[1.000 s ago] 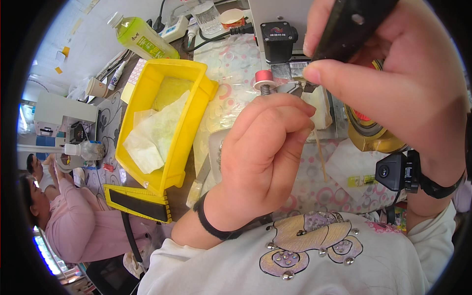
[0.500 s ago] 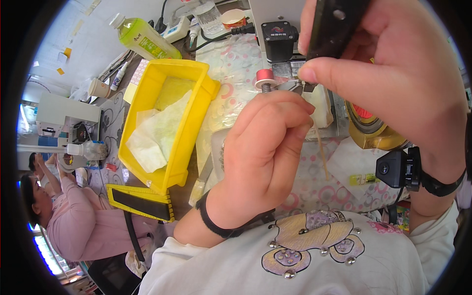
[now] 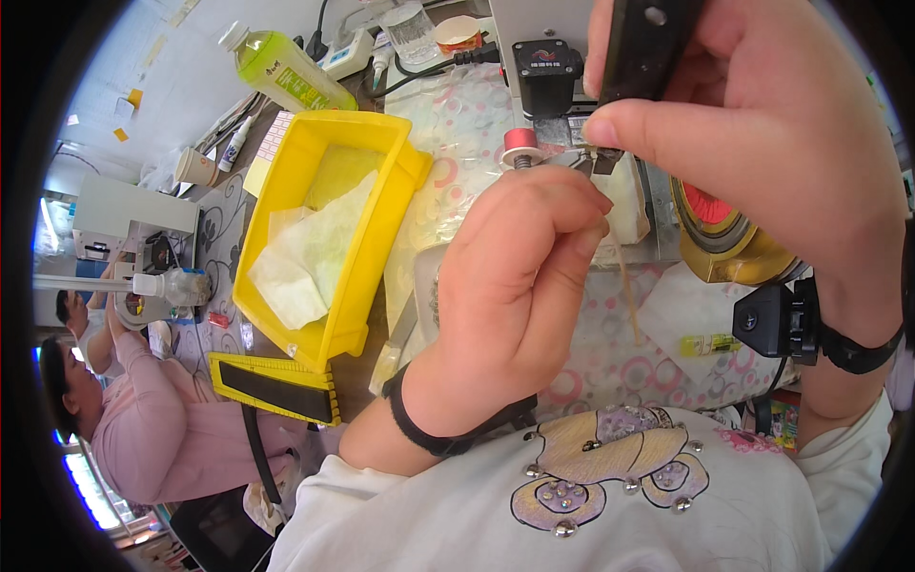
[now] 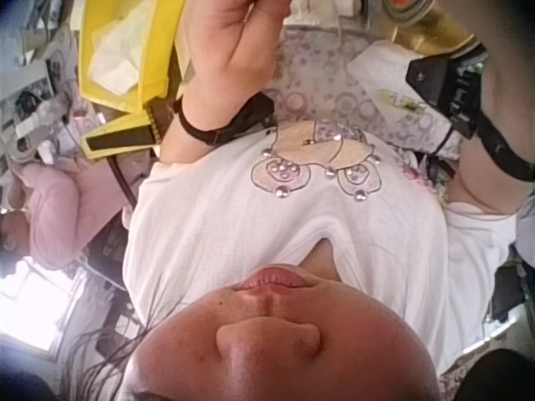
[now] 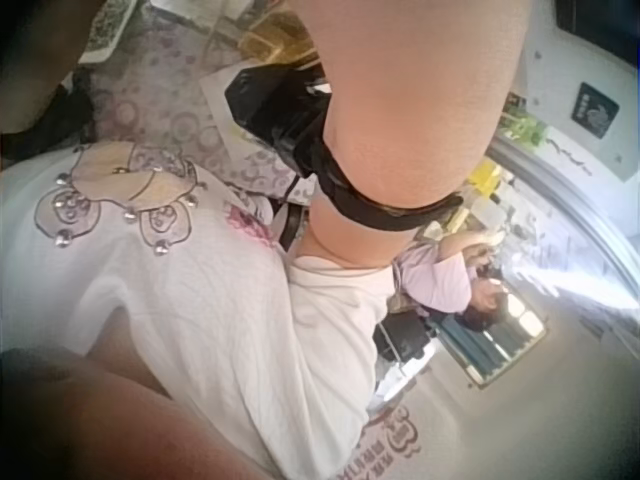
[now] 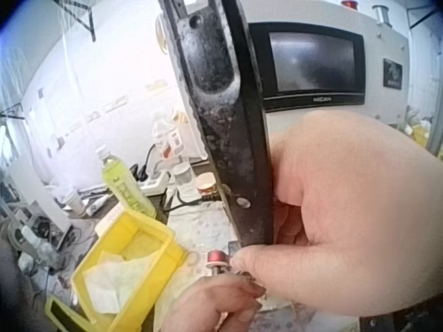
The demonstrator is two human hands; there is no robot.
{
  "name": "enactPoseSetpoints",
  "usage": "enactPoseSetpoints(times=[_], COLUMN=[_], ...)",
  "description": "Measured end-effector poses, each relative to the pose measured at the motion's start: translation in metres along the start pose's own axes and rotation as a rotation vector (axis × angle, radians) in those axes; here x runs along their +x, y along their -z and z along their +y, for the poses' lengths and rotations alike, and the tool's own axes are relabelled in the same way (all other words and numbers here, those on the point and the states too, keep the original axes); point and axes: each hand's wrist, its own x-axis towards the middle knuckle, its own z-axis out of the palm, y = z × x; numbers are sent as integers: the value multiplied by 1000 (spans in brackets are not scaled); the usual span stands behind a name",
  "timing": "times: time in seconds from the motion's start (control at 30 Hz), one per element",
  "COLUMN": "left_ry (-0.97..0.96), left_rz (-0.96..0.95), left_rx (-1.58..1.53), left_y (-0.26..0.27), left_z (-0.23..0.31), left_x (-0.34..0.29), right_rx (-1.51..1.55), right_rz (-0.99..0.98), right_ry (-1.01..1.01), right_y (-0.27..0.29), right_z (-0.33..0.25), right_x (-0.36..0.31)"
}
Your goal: Winding fine wire onto a small metal core using a specialized winding machine and applying adhesive.
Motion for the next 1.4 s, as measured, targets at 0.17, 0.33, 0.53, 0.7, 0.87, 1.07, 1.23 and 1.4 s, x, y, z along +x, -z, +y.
enactPoseSetpoints(times=[0.17,0.33,0.53,0.7,0.87,1.07,1.23,1.4], left_ry=[25,29,33,8,6,32,74,91], left_rz=[12,11,16,-116,-109,-101,-16,14], left_rx=[-60,-41,-50,14,8,-18,-79,-107], left_y=[-1,0,0,6,6,6,0,-1], left_z=[0,0,-1,-2,-2,-2,0,0], left_x=[0,0,0,0,0,0,0,1], right_rx=[2,5,3,1,1,6,7,7], right_rz=[-3,-5,-8,-9,-12,-12,-9,-6], right_ry=[-2,-4,0,-5,-4,-1,3,8], right_y=[1,0,-1,-2,-1,0,0,-2], right_z=[1,2,1,1,1,0,-1,-1], right_x=[0,1,0,1,2,3,2,3])
